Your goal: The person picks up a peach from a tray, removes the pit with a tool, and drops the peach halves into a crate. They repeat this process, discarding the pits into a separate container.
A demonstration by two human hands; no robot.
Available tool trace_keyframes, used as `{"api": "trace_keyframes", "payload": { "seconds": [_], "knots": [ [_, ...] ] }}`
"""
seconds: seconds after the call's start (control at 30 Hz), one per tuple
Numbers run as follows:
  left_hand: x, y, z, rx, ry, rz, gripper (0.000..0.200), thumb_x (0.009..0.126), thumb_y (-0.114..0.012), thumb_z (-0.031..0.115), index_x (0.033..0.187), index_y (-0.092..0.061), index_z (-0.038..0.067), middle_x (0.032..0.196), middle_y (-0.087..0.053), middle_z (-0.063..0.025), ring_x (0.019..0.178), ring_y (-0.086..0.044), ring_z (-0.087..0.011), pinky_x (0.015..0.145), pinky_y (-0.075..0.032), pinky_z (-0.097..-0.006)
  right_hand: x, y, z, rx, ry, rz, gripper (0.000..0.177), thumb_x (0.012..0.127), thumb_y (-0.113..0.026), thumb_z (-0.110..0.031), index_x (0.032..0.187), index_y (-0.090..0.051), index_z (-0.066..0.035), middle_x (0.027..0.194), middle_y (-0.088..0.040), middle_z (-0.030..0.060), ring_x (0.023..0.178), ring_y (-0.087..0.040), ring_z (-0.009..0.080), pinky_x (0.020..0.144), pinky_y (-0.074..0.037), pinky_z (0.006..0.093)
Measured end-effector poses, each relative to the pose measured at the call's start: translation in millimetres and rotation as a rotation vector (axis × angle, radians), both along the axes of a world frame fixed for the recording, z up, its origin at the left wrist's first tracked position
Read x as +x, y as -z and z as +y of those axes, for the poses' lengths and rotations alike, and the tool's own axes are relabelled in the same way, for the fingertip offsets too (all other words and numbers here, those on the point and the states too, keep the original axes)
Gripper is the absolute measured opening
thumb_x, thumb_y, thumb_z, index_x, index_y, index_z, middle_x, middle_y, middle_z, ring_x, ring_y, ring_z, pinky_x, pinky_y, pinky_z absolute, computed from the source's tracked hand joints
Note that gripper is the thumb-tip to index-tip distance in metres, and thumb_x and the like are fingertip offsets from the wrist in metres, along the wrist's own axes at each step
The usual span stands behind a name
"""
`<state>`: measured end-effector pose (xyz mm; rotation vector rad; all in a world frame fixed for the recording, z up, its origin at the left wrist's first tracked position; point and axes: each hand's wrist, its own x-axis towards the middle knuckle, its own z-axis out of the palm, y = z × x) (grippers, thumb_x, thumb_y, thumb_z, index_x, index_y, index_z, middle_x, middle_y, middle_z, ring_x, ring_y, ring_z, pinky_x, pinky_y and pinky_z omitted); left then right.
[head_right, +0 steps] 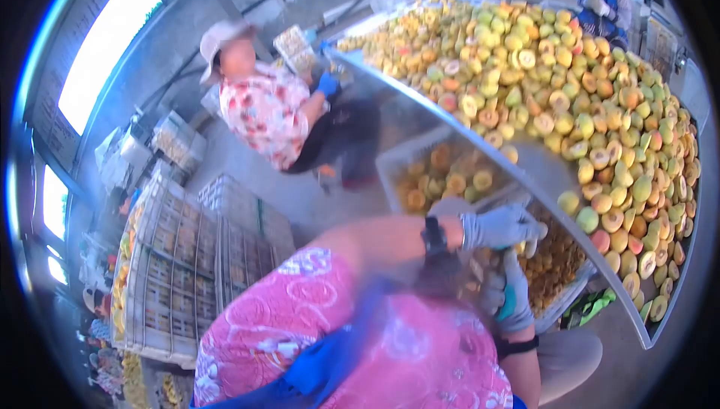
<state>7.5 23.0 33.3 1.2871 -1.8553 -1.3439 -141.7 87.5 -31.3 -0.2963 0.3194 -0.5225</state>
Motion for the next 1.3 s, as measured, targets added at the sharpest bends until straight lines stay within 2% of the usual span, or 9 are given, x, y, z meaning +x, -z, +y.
{"api": "trace_keyframes", "payload": {
  "seconds": [0.2, 0.27, 0.33, 0.37, 0.4, 0.43, 0.6, 1.23, 1.3],
  "knots": [
    [-1.0, 13.3, -3.3, 0.162, 0.004, 0.319, 0.056, 0.095, -0.054, 0.05, 0.071, -0.072, 0.004, 0.074, -0.069, -0.0036, 0.071, -0.061, -0.0117, 0.072, -0.049, -0.0266, 0.3, -20.8, 5.3, 0.02, 0.055, 0.06, 0.036, 0.102, -0.038, -0.049, 0.09, -0.055, -0.019, 0.051, -0.026, -0.0094, 0.032, -0.022, 0.0043, 0.029, -0.019, 0.0227],
    [0.1, 3.5, 1.8, 0.158, -0.075, 0.232, 0.046, 0.096, -0.054, 0.041, 0.08, -0.072, 0.003, 0.085, -0.071, -0.0072, 0.093, -0.063, -0.0154, 0.081, -0.05, -0.0272, 0.3, -19.3, 1.1, 0.051, 0.015, 0.058, 0.037, 0.101, -0.038, -0.049, 0.088, -0.054, -0.018, 0.051, -0.028, -0.0092, 0.032, -0.023, 0.0045, 0.029, -0.019, 0.0223],
    [9.6, 43.4, -21.1, -0.274, 0.18, 0.076, 0.021, 0.087, -0.056, 0.015, 0.081, -0.074, 0.008, 0.097, -0.071, -0.011, 0.101, -0.062, -0.0216, 0.09, -0.049, -0.0329, -1.0, -13.3, -1.4, 0.113, -0.038, 0.116, 0.045, 0.1, -0.037, -0.053, 0.071, -0.047, -0.02, 0.048, -0.025, -0.0103, 0.033, -0.023, 0.0053, 0.031, -0.018, 0.0224],
    [9.2, 51.1, -24.0, -0.258, 0.203, 0.101, 0.021, 0.08, -0.055, 0.01, 0.083, -0.075, 0.009, 0.098, -0.071, -0.0106, 0.101, -0.063, -0.0245, 0.09, -0.049, -0.0341, -2.7, -5.4, -1.9, 0.056, -0.046, 0.092, 0.043, 0.098, -0.041, -0.056, 0.086, -0.054, -0.017, 0.048, -0.031, -0.0101, 0.034, -0.024, 0.0047, 0.031, -0.018, 0.0216],
    [9.1, 52.5, -27.5, -0.646, 0.292, -0.048, 0.021, 0.085, -0.055, 0.013, 0.085, -0.075, 0.006, 0.092, -0.072, -0.0094, 0.095, -0.065, -0.0221, 0.086, -0.05, -0.0327, -5.2, 20.6, -8.6, 0.006, -0.185, -0.181, 0.043, 0.098, -0.042, -0.056, 0.083, -0.053, -0.018, 0.048, -0.03, -0.0099, 0.034, -0.025, 0.0054, 0.032, -0.018, 0.0217],
    [3.8, 45.6, -18.4, -0.102, 0.156, 0.249, 0.03, 0.092, -0.053, 0.022, 0.086, -0.073, 0.0, 0.09, -0.072, -0.0097, 0.088, -0.067, -0.0184, 0.082, -0.052, -0.0304, -3.9, -3.5, -2.0, 0.09, -0.037, 0.051, 0.041, 0.098, -0.042, -0.056, 0.084, -0.051, -0.018, 0.05, -0.029, -0.0097, 0.035, -0.024, 0.0063, 0.033, -0.017, 0.0222],
    [-5.2, 27.9, -12.4, 0.339, 0.001, 0.335, 0.062, 0.092, -0.053, 0.057, 0.086, -0.069, -0.003, 0.081, -0.069, -0.0132, 0.069, -0.066, -0.0181, 0.063, -0.054, -0.0282, -7.2, 2.0, -0.1, 0.02, 0.002, -0.075, 0.035, 0.1, -0.041, -0.05, 0.094, -0.052, -0.017, 0.055, -0.029, -0.0095, 0.036, -0.023, 0.0038, 0.032, -0.019, 0.0219],
    [-19.4, 59.2, -2.0, 0.536, -0.349, 0.904, 0.056, 0.088, -0.055, 0.062, 0.092, -0.062, 0.007, 0.082, -0.065, -0.0125, 0.067, -0.065, -0.0265, 0.059, -0.057, -0.0365, -10.6, 13.8, -8.5, 0.06, -0.039, -0.234, 0.035, 0.102, -0.039, -0.046, 0.093, -0.047, -0.013, 0.058, -0.026, -0.0084, 0.037, -0.018, 0.0044, 0.031, -0.012, 0.0226],
    [-17.0, 64.7, -8.1, 0.546, -0.373, 0.934, 0.052, 0.089, -0.056, 0.06, 0.091, -0.061, 0.008, 0.083, -0.066, -0.0122, 0.068, -0.066, -0.0271, 0.06, -0.057, -0.0378, -7.0, 15.3, -10.9, -0.041, -0.073, -0.363, 0.034, 0.102, -0.041, -0.044, 0.095, -0.05, -0.012, 0.063, -0.036, -0.0086, 0.043, -0.029, 0.0036, 0.035, -0.023, 0.0199]
  ]
}}
